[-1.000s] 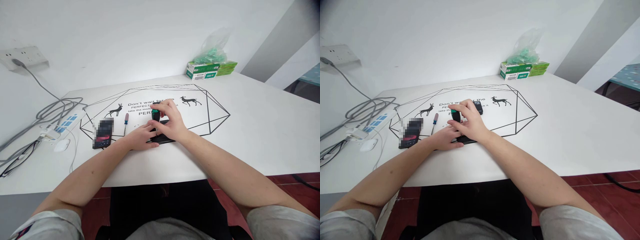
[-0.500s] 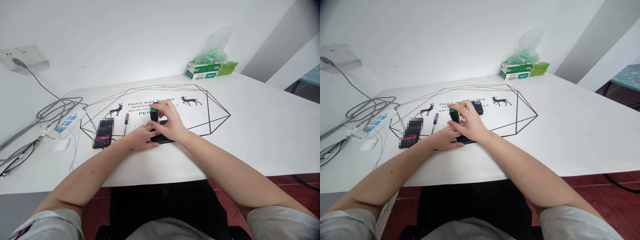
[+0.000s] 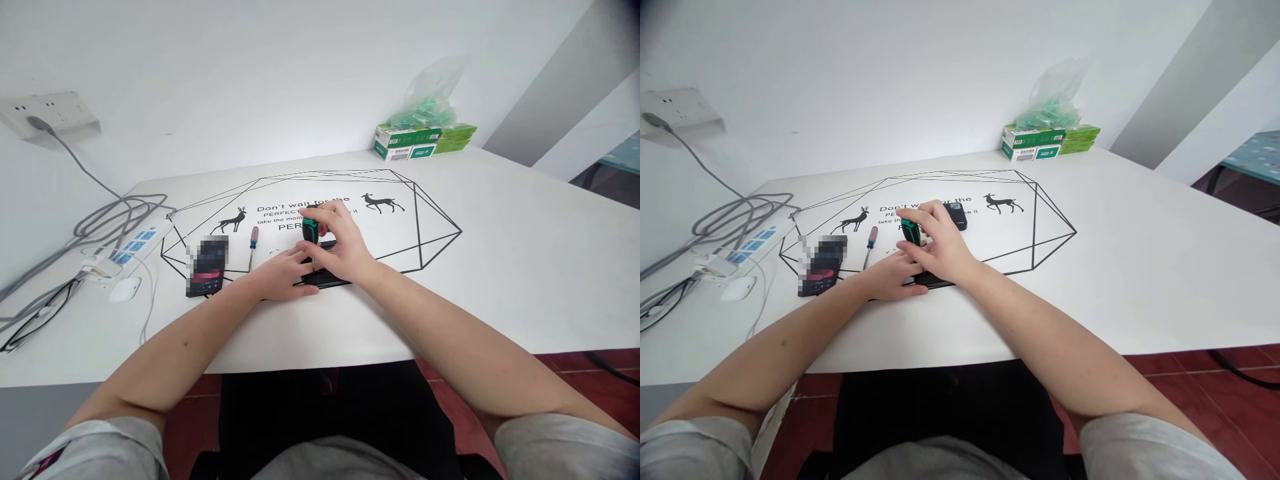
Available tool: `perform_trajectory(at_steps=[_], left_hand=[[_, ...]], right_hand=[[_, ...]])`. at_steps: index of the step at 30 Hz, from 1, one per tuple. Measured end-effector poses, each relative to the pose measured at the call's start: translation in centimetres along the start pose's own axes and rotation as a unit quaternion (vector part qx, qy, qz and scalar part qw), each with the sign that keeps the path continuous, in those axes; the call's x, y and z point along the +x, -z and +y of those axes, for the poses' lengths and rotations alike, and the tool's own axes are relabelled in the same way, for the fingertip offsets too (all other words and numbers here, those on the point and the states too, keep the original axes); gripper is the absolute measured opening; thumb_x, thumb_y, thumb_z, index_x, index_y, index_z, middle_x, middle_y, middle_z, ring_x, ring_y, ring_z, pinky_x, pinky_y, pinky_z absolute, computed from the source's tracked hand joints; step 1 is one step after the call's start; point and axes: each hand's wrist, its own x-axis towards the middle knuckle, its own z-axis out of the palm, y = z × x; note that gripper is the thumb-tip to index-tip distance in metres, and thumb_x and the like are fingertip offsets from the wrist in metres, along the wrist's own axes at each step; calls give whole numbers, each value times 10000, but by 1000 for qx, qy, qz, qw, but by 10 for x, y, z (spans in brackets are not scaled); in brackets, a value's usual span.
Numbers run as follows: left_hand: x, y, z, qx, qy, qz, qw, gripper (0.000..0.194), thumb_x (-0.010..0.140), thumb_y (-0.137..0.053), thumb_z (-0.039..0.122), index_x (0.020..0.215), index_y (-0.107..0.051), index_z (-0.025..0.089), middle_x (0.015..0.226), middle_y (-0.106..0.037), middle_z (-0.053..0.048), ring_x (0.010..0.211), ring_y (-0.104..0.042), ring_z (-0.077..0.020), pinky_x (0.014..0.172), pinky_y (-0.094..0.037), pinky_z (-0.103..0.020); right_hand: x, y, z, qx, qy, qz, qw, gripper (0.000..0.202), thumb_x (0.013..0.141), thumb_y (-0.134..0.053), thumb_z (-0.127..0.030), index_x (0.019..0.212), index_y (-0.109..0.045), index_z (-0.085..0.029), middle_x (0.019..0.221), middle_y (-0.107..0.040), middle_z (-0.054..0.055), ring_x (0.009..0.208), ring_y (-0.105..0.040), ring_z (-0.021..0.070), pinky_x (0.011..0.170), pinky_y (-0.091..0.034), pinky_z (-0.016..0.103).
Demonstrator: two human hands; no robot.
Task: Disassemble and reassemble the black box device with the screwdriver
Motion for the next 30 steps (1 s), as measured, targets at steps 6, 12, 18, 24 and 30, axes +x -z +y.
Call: perform_trajectory(at_steps=[6, 12, 18, 24, 30], left_hand=[[3, 2, 1, -14, -34, 23, 999, 601, 1083, -664, 472, 1626, -572, 230, 1713, -494, -216, 1624, -438, -437, 1311, -428, -661], [1, 0, -1, -14, -18, 19, 1000, 592, 1071, -677, 470, 1616, -586, 255, 1699, -527, -193, 1600, -472, -443, 1312, -420, -675], [0, -2, -1, -12, -14, 18, 1000, 602, 1082, -656, 472, 1636, -563, 252, 1695, -534, -181, 1589, -490, -432, 1307, -436, -652], [2, 1, 0, -22, -33, 31, 999, 666, 1070, -685, 463, 1678, -511, 255, 1691, -535, -194, 1575, -496, -444, 1290, -450, -674], [5, 6, 3, -58, -62, 71, 994, 523, 1114, -626, 410, 1613, -581, 262, 1580, -638, -179, 1531, -556, -397, 1260, -498, -620]], right_hand=[[-2, 2, -4, 39, -34, -23, 998, 538, 1055, -492, -212, 1580, -517, -331, 1252, -689, 89, 1002, -643, 244, 859, -629, 469], [0, 2, -4, 14, -27, -25, 999, 427, 1037, -615, -337, 1460, -595, -281, 1210, -709, 102, 1041, -665, 259, 806, -619, 449], [1, 1, -7, -2, -10, 1, 1000, 413, 1018, -628, -243, 1425, -603, -303, 1113, -684, 66, 928, -626, 226, 755, -594, 423], [1, 2, -8, 10, 2, 17, 1000, 432, 1005, -631, -204, 1422, -591, -311, 1054, -662, 38, 894, -612, 214, 781, -603, 418], [-1, 2, -8, 1, -17, 29, 999, 440, 977, -651, -241, 1405, -576, -309, 1047, -636, 37, 884, -617, 212, 756, -601, 416]])
